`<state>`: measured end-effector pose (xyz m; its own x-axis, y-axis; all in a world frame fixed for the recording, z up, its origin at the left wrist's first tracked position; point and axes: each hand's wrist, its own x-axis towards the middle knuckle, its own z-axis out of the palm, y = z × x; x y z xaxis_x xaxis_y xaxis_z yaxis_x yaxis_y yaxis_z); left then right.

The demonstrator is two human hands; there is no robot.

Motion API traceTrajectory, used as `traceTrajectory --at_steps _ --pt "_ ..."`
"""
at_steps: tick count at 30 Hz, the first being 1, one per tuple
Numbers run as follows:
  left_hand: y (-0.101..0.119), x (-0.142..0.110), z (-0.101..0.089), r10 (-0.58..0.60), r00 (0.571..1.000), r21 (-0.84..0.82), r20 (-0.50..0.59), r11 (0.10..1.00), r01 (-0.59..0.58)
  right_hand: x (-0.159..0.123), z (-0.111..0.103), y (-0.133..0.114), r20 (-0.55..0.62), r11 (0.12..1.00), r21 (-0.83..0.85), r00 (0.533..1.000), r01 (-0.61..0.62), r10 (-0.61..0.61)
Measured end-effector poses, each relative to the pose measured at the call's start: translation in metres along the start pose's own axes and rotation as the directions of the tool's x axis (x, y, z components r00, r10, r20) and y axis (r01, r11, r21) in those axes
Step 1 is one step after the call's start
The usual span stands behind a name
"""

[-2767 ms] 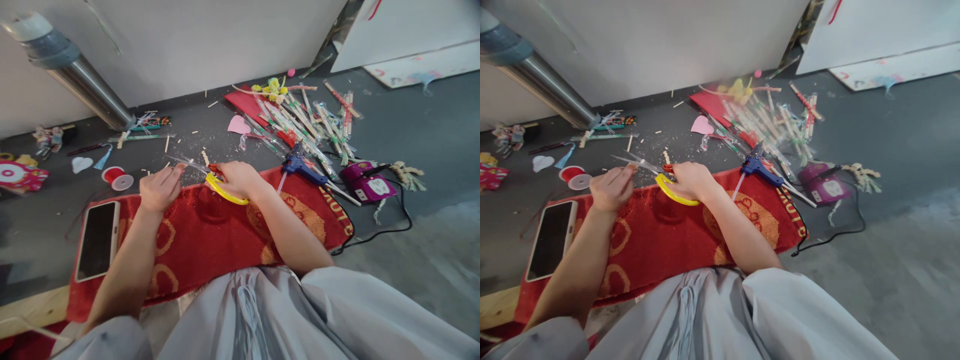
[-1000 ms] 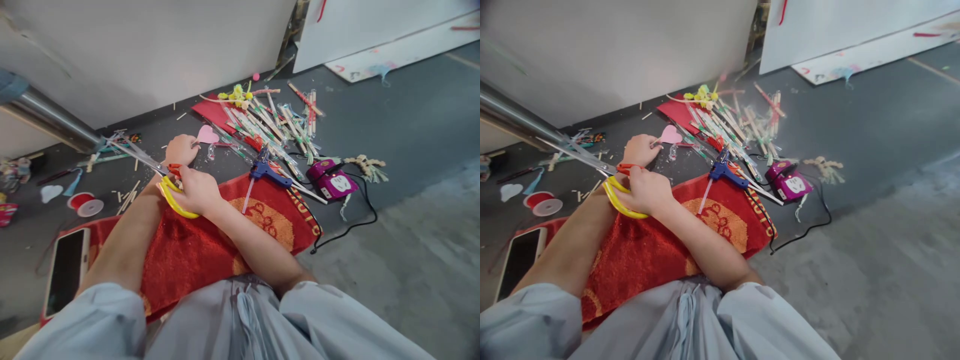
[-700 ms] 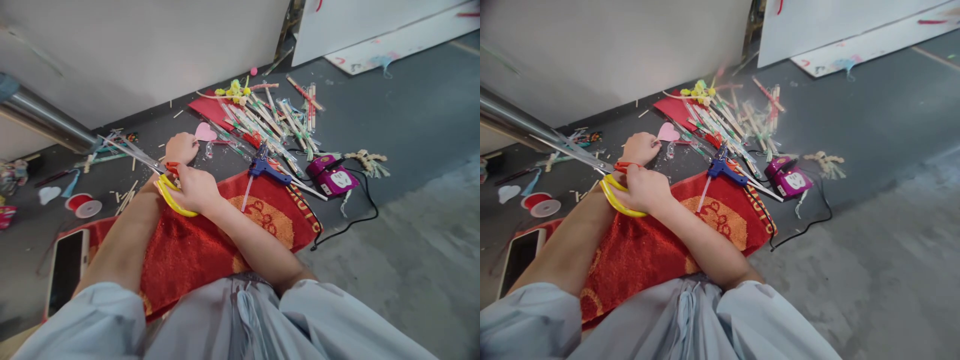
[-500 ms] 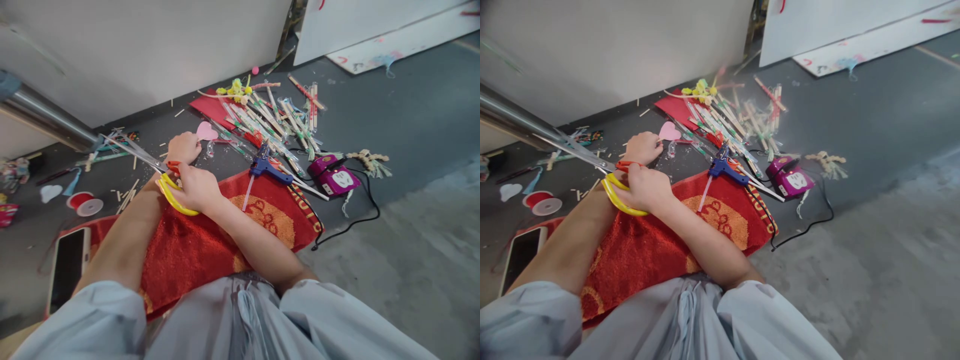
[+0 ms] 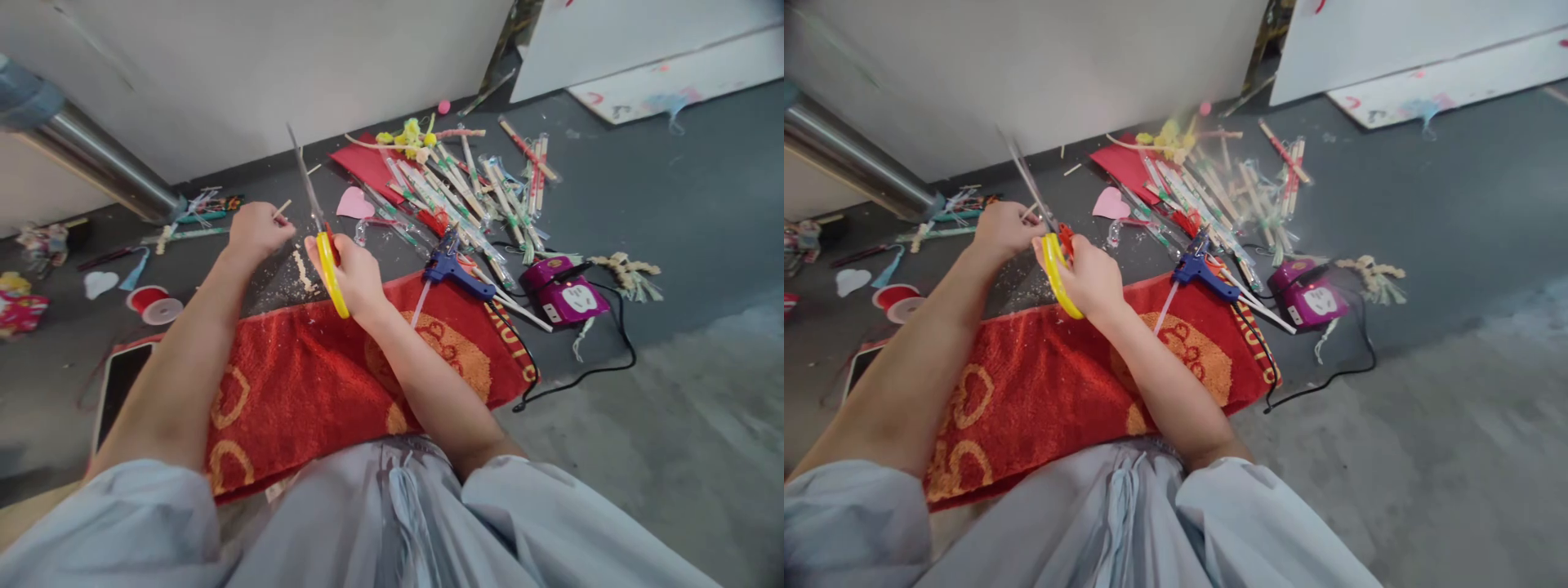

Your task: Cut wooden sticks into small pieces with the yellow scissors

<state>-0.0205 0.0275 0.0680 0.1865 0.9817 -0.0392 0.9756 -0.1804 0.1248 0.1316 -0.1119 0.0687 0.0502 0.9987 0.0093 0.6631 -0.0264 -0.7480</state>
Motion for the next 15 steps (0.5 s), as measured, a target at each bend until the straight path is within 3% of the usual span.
traceTrajectory --at_steps 4,15 --pt "-0.004 -0.012 0.006 -0.115 0.992 -0.01 0.057 0.993 0.116 0.001 0.003 0.002 -0.005 0.999 0.029 1.0 -0.015 0.015" --pt "-0.011 -0.014 0.013 -0.013 0.994 -0.005 0.105 1.0 0.013 0.002 0.004 0.005 -0.016 0.998 0.058 1.0 -0.009 0.01"
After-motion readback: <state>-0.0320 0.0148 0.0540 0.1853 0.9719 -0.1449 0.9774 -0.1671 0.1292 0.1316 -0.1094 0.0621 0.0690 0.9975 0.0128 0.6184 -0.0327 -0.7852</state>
